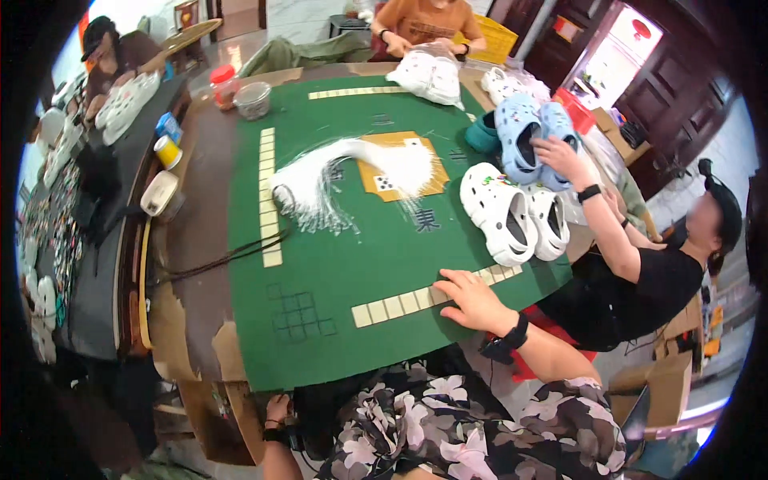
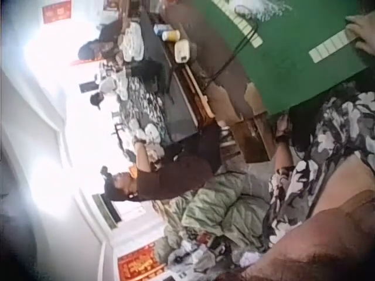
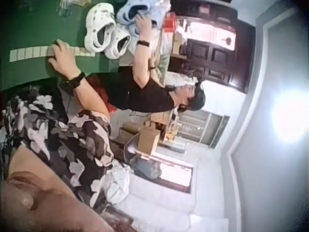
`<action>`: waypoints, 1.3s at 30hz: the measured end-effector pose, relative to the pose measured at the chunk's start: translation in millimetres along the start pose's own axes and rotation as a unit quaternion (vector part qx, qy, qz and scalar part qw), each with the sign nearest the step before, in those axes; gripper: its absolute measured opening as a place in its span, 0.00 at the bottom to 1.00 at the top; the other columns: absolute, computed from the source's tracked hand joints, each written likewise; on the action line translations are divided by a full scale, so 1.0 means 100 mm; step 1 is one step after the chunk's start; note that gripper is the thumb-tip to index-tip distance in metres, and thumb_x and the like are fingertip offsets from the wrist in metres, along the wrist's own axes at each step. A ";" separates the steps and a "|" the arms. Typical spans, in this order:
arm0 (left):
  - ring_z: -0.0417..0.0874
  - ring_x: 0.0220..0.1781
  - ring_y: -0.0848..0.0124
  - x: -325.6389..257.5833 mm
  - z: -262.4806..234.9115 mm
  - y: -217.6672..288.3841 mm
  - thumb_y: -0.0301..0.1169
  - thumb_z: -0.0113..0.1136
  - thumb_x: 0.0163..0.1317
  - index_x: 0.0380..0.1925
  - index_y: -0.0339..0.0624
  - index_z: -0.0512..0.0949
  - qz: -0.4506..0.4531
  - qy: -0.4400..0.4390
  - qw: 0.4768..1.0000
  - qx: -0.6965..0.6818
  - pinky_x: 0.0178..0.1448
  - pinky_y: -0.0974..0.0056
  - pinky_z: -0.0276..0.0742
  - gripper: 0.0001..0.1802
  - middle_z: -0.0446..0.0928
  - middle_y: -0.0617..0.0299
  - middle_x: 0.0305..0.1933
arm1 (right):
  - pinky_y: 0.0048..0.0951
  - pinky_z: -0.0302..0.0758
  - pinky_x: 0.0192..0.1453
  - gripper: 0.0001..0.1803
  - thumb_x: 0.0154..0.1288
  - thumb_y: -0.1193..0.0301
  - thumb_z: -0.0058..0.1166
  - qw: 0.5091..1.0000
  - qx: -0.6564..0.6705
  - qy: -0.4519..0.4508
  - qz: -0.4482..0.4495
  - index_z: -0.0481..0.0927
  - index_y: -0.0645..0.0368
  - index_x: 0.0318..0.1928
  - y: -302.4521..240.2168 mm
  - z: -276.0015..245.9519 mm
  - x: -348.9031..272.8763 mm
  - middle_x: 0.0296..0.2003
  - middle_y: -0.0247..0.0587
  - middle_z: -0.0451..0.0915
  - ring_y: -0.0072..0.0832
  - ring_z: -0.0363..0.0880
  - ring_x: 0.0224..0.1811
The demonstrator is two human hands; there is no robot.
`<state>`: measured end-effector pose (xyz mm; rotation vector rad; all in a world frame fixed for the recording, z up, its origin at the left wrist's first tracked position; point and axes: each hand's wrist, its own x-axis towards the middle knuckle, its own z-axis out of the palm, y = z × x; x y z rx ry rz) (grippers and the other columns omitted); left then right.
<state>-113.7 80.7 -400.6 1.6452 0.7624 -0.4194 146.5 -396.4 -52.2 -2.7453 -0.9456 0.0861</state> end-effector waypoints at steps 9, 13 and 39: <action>0.78 0.52 0.54 0.10 -0.23 -0.85 0.37 0.51 0.61 0.41 0.39 0.78 0.238 -0.016 0.888 0.394 0.55 0.54 0.73 0.15 0.79 0.51 0.49 | 0.42 0.68 0.59 0.22 0.56 0.64 0.62 0.998 0.060 0.020 -0.005 0.76 0.55 0.51 0.20 0.02 0.07 0.55 0.43 0.72 0.42 0.68 0.57; 0.74 0.59 0.53 0.39 -0.10 -0.68 0.38 0.49 0.63 0.46 0.39 0.78 0.251 -0.054 0.886 0.385 0.62 0.53 0.69 0.18 0.76 0.51 0.55 | 0.40 0.72 0.54 0.20 0.54 0.69 0.63 0.990 0.095 0.101 -0.021 0.77 0.56 0.49 0.33 0.02 0.05 0.50 0.43 0.75 0.43 0.73 0.50; 0.79 0.49 0.60 -0.18 0.06 -0.23 0.34 0.46 0.68 0.51 0.39 0.76 0.119 -0.007 0.992 0.050 0.48 0.52 0.75 0.17 0.79 0.53 0.49 | 0.42 0.54 0.72 0.23 0.58 0.85 0.48 0.891 -0.077 0.322 0.311 0.71 0.63 0.56 2.09 -0.45 -1.05 0.66 0.57 0.62 0.50 0.57 0.71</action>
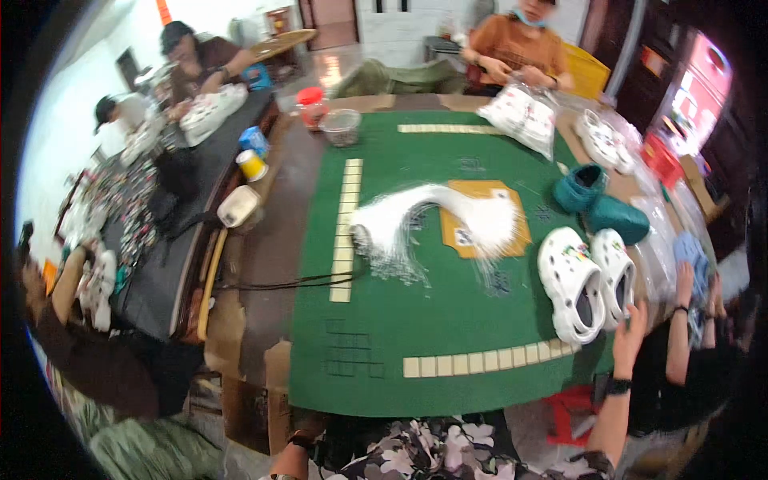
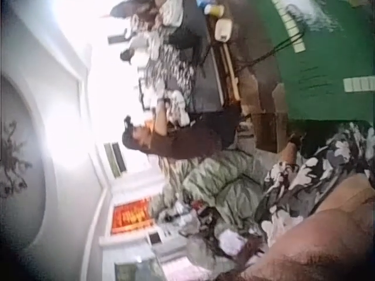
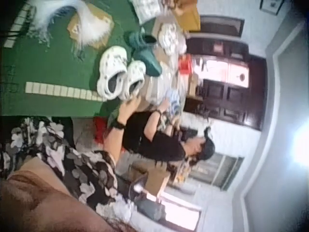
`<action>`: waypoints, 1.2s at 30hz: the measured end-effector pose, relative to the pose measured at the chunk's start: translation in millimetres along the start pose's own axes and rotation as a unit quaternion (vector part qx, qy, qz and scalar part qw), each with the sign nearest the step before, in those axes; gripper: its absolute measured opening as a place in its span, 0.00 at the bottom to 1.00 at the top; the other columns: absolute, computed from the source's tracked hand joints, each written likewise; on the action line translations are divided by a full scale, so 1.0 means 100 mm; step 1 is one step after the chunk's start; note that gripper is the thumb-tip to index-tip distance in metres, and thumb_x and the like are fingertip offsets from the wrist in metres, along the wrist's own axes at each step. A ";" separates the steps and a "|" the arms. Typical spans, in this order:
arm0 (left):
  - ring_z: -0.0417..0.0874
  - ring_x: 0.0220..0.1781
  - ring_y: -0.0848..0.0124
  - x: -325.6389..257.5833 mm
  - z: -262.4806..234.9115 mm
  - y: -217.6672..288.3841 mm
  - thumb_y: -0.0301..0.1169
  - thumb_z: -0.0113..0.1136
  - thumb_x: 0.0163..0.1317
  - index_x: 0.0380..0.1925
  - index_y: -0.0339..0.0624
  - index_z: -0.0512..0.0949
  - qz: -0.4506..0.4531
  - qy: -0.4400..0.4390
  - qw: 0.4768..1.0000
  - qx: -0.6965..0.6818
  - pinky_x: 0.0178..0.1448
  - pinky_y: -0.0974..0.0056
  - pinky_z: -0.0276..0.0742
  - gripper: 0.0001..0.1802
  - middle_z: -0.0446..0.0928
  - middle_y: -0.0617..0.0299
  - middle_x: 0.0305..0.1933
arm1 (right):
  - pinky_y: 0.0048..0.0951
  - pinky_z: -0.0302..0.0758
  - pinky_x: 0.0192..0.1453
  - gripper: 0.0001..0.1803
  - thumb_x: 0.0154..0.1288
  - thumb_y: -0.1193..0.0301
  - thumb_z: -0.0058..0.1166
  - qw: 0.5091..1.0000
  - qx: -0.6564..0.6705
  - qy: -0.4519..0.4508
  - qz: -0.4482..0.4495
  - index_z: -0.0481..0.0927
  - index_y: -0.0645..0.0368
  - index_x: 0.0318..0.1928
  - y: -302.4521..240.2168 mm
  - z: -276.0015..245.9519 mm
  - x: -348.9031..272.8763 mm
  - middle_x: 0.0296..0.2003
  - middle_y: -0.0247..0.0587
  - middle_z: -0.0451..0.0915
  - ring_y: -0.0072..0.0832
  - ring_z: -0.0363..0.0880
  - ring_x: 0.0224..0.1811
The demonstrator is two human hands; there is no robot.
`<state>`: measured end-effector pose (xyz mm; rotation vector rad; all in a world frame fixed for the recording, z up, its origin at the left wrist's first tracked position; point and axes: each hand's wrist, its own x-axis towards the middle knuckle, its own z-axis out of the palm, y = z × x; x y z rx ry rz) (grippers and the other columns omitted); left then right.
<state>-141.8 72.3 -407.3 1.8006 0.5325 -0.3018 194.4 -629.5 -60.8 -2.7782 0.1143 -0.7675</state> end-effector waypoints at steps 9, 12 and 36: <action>0.67 0.67 0.47 -0.64 -0.07 -0.13 0.57 0.41 0.66 0.68 0.42 0.61 -0.208 -0.118 0.958 0.157 0.71 0.49 0.59 0.38 0.67 0.43 0.65 | 0.51 0.68 0.59 0.26 0.42 0.70 0.65 0.871 0.168 -0.273 -0.373 0.73 0.55 0.46 -1.86 0.18 -0.53 0.53 0.54 0.71 0.55 0.70 0.56; 0.79 0.40 0.63 -1.42 -0.27 -0.27 0.48 0.50 0.69 0.46 0.38 0.75 -0.197 -0.112 0.928 0.296 0.44 0.53 0.77 0.23 0.79 0.52 0.42 | 0.53 0.59 0.68 0.32 0.53 0.71 0.62 0.840 0.181 -0.383 -0.340 0.67 0.58 0.60 -1.83 0.25 -0.66 0.65 0.56 0.61 0.57 0.60 0.66; 0.77 0.48 0.63 -2.86 0.49 2.88 0.40 0.61 0.57 0.29 0.41 0.82 -0.280 0.061 0.904 -0.317 0.53 0.57 0.74 0.13 0.78 0.52 0.40 | 0.53 0.63 0.66 0.25 0.62 0.82 0.45 0.800 0.159 -0.483 -0.319 0.75 0.52 0.59 -1.37 0.54 -0.86 0.65 0.49 0.64 0.53 0.63 0.65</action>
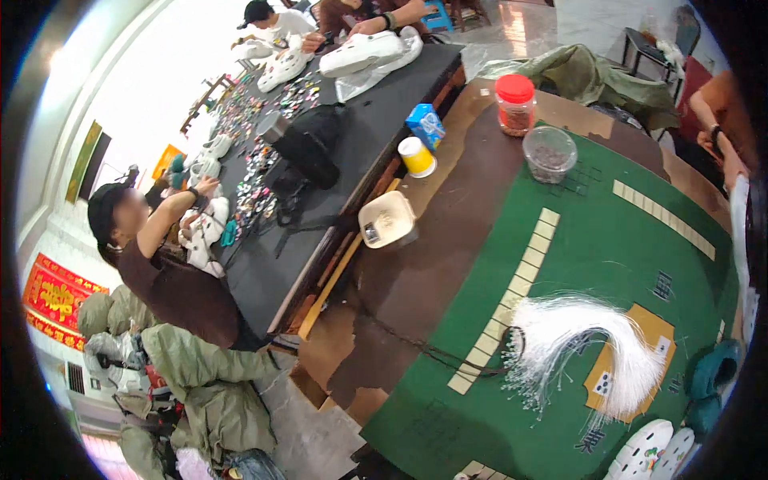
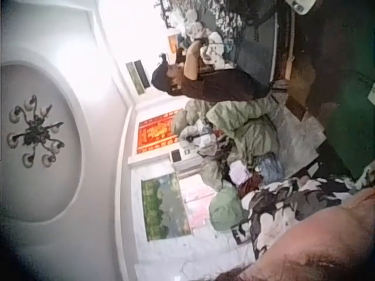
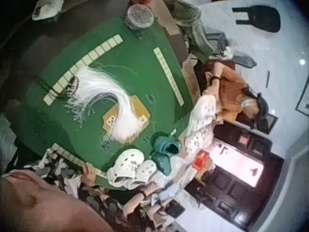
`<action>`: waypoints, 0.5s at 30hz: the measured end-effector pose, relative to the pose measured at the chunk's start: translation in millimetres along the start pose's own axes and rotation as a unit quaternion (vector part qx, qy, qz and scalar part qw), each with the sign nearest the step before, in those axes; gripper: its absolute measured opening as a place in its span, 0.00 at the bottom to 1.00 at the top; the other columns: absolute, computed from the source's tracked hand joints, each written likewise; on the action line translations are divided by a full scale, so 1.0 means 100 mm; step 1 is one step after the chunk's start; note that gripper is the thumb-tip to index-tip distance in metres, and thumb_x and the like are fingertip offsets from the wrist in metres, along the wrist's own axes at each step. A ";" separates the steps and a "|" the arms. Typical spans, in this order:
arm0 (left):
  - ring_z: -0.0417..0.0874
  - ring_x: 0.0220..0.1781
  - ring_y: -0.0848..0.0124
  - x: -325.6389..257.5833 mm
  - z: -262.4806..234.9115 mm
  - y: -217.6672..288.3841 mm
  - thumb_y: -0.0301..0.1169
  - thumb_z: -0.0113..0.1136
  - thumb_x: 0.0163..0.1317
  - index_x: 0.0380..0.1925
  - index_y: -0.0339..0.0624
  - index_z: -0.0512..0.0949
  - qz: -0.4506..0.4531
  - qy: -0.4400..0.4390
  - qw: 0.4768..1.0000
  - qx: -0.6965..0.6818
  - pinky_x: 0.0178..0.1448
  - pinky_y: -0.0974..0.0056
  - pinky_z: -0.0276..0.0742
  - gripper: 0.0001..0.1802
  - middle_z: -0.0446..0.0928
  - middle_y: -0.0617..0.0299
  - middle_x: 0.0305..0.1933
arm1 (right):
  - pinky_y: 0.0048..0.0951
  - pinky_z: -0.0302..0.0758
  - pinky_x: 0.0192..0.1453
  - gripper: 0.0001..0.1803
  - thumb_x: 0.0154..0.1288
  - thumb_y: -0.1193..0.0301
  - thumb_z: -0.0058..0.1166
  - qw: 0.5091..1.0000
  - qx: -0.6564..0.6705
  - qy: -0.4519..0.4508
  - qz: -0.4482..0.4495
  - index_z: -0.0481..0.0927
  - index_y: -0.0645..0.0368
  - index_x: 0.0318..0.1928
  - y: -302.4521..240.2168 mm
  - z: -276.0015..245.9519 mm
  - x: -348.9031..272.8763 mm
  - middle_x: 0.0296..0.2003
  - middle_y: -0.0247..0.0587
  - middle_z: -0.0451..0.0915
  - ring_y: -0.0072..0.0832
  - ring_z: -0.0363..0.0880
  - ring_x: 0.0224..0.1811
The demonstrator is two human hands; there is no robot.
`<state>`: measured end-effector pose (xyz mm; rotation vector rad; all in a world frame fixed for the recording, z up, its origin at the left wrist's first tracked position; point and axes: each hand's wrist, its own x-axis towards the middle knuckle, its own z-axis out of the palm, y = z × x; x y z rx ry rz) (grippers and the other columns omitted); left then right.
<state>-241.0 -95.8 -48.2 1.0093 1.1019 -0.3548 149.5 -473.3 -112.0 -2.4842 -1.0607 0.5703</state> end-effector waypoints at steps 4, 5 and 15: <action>0.75 0.50 0.62 0.12 0.12 -0.20 0.41 0.62 0.55 0.30 0.41 0.81 0.000 0.086 0.995 -0.046 0.55 0.57 0.73 0.14 0.77 0.52 0.42 | 0.52 0.63 0.66 0.25 0.63 0.75 0.49 0.999 -0.027 -0.016 0.024 0.71 0.53 0.62 -0.12 -0.22 0.10 0.64 0.54 0.64 0.52 0.63 0.66; 0.74 0.52 0.62 0.18 0.01 -0.34 0.43 0.62 0.55 0.33 0.41 0.79 -0.009 0.156 0.987 -0.022 0.56 0.57 0.72 0.16 0.75 0.52 0.44 | 0.51 0.63 0.66 0.25 0.64 0.71 0.50 0.997 -0.029 -0.054 0.046 0.71 0.53 0.63 -0.14 -0.30 0.12 0.63 0.55 0.66 0.50 0.64 0.65; 0.63 0.70 0.57 -0.09 0.21 -1.95 0.61 0.61 0.50 0.64 0.44 0.63 -0.232 0.703 0.635 0.222 0.72 0.55 0.59 0.47 0.63 0.50 0.68 | 0.47 0.63 0.66 0.26 0.64 0.66 0.51 0.995 -0.024 -0.099 0.005 0.70 0.54 0.62 -0.32 -0.99 0.71 0.61 0.53 0.68 0.48 0.65 0.64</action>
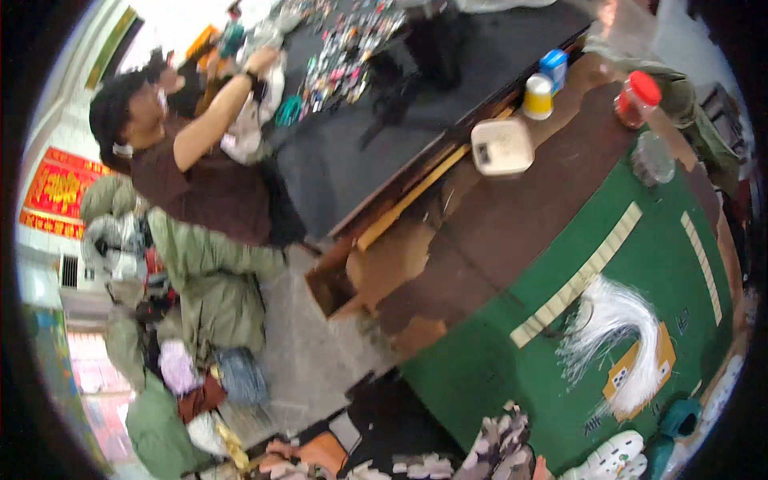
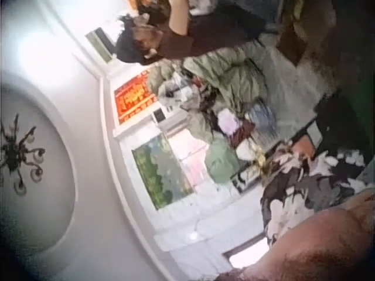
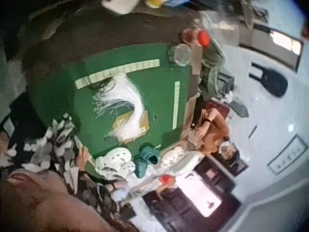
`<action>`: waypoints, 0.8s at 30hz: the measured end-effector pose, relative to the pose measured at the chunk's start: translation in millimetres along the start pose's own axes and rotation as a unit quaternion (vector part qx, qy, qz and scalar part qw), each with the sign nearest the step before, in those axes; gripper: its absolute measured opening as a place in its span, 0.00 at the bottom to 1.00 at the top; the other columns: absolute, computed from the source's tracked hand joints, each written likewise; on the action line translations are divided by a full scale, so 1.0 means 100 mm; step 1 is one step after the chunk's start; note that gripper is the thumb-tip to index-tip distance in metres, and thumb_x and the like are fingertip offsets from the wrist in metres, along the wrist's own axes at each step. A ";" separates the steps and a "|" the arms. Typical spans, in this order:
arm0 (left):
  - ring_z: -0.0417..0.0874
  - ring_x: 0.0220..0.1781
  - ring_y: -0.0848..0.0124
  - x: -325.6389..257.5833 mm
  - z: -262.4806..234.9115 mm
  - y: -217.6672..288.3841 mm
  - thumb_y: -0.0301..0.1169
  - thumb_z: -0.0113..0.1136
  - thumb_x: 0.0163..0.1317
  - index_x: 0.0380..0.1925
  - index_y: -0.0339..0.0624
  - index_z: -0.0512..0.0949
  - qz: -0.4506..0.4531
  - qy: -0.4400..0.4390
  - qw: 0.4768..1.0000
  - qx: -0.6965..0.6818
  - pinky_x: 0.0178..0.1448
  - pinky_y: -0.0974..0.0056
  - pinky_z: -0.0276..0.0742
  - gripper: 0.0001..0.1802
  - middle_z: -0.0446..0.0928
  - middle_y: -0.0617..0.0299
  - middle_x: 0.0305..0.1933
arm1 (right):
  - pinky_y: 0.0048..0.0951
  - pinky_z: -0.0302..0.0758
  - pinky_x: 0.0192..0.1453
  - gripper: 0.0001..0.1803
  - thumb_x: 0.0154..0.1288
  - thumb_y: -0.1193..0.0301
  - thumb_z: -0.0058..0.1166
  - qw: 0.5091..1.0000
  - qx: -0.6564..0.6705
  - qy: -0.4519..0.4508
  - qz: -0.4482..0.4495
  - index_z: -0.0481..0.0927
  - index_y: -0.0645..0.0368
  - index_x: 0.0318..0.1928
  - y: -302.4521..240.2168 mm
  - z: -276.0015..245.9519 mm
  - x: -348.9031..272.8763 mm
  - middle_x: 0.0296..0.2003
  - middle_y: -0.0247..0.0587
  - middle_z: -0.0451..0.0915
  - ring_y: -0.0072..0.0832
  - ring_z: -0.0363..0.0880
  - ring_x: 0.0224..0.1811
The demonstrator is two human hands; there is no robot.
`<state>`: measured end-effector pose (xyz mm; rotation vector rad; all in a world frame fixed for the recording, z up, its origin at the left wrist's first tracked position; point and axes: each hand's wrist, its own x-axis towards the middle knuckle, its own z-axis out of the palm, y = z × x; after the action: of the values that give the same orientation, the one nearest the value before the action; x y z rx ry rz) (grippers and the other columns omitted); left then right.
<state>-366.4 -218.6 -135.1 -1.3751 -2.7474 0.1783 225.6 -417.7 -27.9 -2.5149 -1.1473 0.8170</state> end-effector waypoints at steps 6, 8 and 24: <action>0.71 0.64 0.52 0.70 -1.01 -0.34 0.58 0.72 0.38 0.65 0.40 0.62 -0.055 -0.426 0.870 0.240 0.66 0.54 0.69 0.56 0.68 0.43 0.64 | 0.44 0.63 0.66 0.26 0.64 0.63 0.52 0.999 -0.004 -0.050 0.007 0.70 0.55 0.62 -0.07 -0.14 -0.04 0.59 0.51 0.69 0.46 0.66 0.63; 0.68 0.66 0.50 0.57 -0.97 -0.58 0.57 0.73 0.37 0.67 0.38 0.59 -0.091 -0.421 0.867 0.251 0.67 0.54 0.67 0.59 0.65 0.42 0.65 | 0.44 0.63 0.66 0.27 0.64 0.62 0.52 0.999 0.006 -0.048 0.005 0.70 0.55 0.62 -0.11 -0.01 0.01 0.59 0.51 0.69 0.45 0.66 0.63; 0.60 0.71 0.48 0.39 -0.68 -0.98 0.54 0.65 0.47 0.70 0.45 0.57 -0.098 -0.371 0.910 0.155 0.71 0.43 0.58 0.52 0.60 0.47 0.70 | 0.42 0.69 0.61 0.40 0.60 0.51 0.54 0.965 0.254 -0.030 0.057 0.64 0.65 0.65 0.72 0.76 -0.18 0.58 0.57 0.70 0.48 0.72 0.56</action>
<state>-460.3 -241.0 -54.7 -1.0807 -3.1743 1.3085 215.2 -478.3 -114.4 -2.1484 -0.6966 1.0659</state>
